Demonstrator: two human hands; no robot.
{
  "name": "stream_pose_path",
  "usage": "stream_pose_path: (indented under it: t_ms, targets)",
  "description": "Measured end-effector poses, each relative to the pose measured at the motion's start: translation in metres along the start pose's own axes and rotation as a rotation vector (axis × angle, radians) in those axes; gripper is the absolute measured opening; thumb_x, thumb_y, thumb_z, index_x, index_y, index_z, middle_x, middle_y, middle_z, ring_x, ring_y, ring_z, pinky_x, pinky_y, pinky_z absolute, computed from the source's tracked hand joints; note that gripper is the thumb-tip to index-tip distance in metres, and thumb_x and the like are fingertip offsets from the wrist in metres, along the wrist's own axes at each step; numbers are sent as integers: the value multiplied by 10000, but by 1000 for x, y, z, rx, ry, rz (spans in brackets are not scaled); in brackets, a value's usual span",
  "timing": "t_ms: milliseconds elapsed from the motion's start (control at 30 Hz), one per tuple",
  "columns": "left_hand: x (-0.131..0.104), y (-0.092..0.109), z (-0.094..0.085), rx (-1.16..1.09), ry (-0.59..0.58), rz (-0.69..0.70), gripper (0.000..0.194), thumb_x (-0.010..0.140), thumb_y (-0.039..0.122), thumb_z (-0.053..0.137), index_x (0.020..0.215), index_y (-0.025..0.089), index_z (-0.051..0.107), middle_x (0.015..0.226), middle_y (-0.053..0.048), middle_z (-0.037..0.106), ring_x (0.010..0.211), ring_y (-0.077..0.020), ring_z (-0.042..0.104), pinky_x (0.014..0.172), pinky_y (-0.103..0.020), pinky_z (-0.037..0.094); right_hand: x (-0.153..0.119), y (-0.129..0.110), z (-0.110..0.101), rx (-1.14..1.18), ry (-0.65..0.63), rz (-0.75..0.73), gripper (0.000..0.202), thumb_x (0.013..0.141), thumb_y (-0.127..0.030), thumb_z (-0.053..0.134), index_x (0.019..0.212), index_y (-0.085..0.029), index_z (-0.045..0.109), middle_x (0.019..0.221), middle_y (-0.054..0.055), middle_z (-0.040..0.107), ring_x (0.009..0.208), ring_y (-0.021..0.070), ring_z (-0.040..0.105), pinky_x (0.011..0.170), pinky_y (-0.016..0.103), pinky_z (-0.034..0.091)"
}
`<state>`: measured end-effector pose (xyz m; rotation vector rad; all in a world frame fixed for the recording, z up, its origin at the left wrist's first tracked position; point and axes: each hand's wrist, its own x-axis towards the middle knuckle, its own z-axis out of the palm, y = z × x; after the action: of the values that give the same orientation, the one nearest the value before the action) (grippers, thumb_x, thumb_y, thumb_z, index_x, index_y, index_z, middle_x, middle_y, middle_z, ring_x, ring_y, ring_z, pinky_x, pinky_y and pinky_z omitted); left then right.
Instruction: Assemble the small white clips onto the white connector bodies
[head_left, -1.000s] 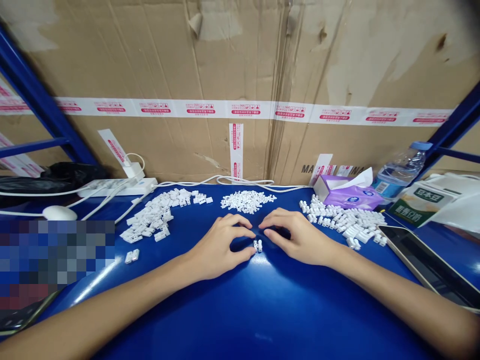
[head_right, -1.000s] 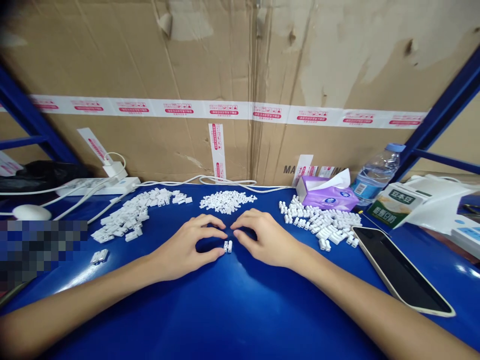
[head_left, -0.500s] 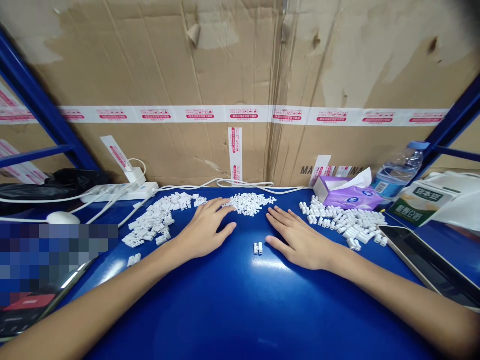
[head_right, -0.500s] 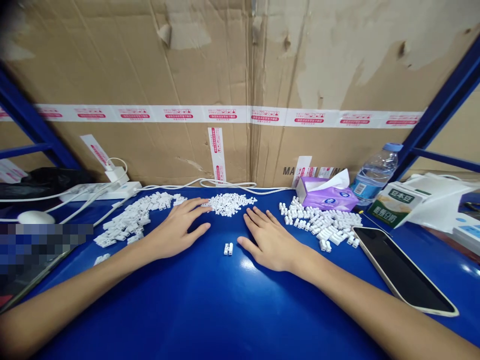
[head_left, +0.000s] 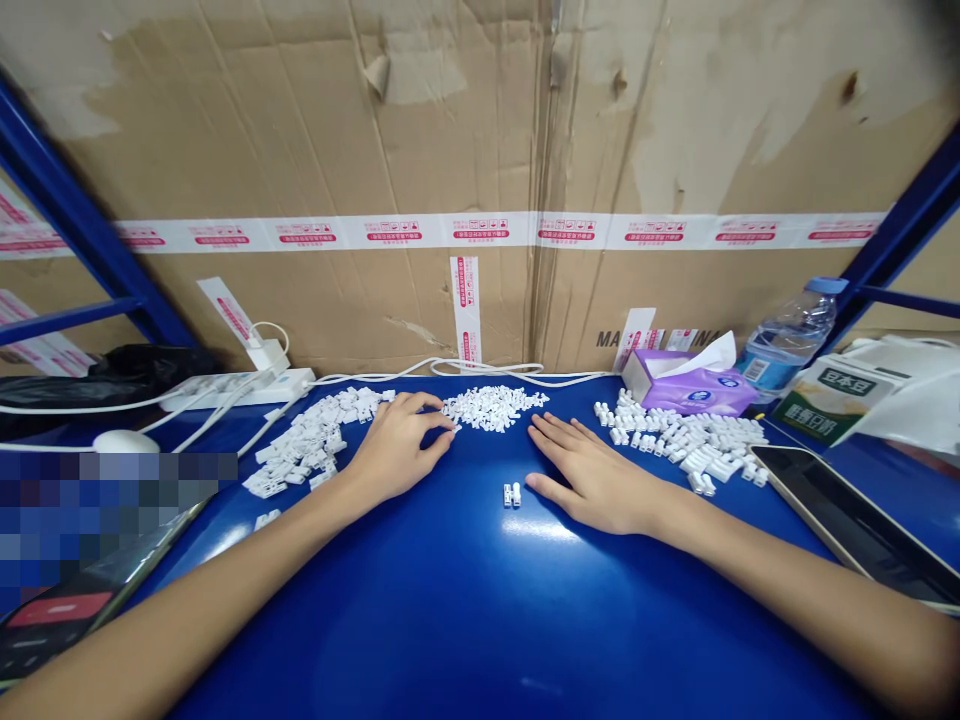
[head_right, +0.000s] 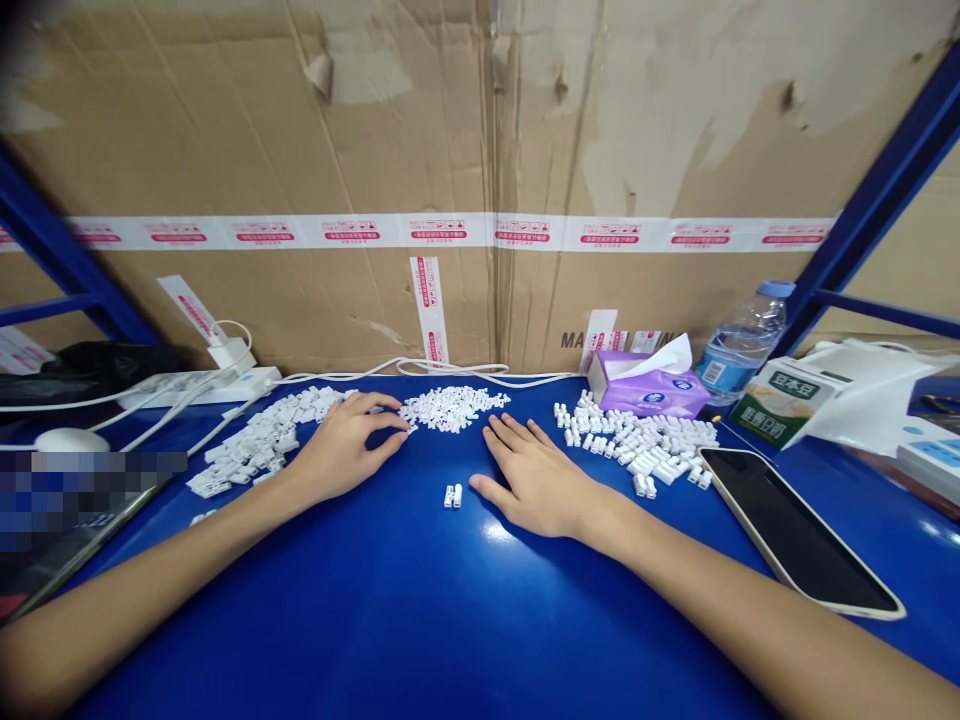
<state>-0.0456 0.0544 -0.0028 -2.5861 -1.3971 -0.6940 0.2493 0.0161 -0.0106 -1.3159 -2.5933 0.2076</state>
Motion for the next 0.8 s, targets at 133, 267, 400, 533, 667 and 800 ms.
stream_pose_path:
  t_ms: [133,267,400,533,667,800]
  targets:
    - [2,2,-3,-28,15,11,175,948,315,625,864,228,751,1107,-67,705,1018,-273,628,918,-481,473,1,-2,-2,-15,-25,11,810,1012,-660,343,1575,-79,362,1636,192,289,1539,358,214,1255,577,187]
    - [2,3,-3,-94,-22,35,158,962,262,596,995,203,739,996,-66,732,935,-255,648,883,-451,492,0,-2,-3,-39,-44,12,821,1014,-664,326,1579,-69,343,1643,195,268,1543,351,205,1253,578,189]
    - [2,3,-2,-104,-59,92,241,986,207,530,1058,212,760,969,-71,743,912,-255,645,851,-440,499,0,-3,-4,-52,-58,16,830,1017,-665,305,1583,-59,327,1648,194,258,1546,351,197,1254,575,189]
    - [1,5,-3,-112,-95,133,286,996,173,486,1092,189,755,955,-87,724,889,-256,621,831,-436,492,0,-3,-4,-51,-52,10,820,1019,-651,323,1576,-49,341,1644,204,268,1543,357,207,1251,580,194]
    - [-2,10,-4,-154,-152,180,334,1023,148,419,1137,182,731,970,-92,673,885,-238,593,829,-417,473,1,-1,-5,-12,24,-26,747,1004,-615,432,1525,-79,458,1600,220,382,1507,391,307,1211,623,268]
    - [-5,19,-7,-223,-161,189,314,1024,130,422,1100,202,718,1023,-82,667,954,-238,595,848,-401,455,2,-2,-9,36,84,-109,516,984,-457,559,1363,-117,642,1463,192,573,1396,372,482,1151,563,397]
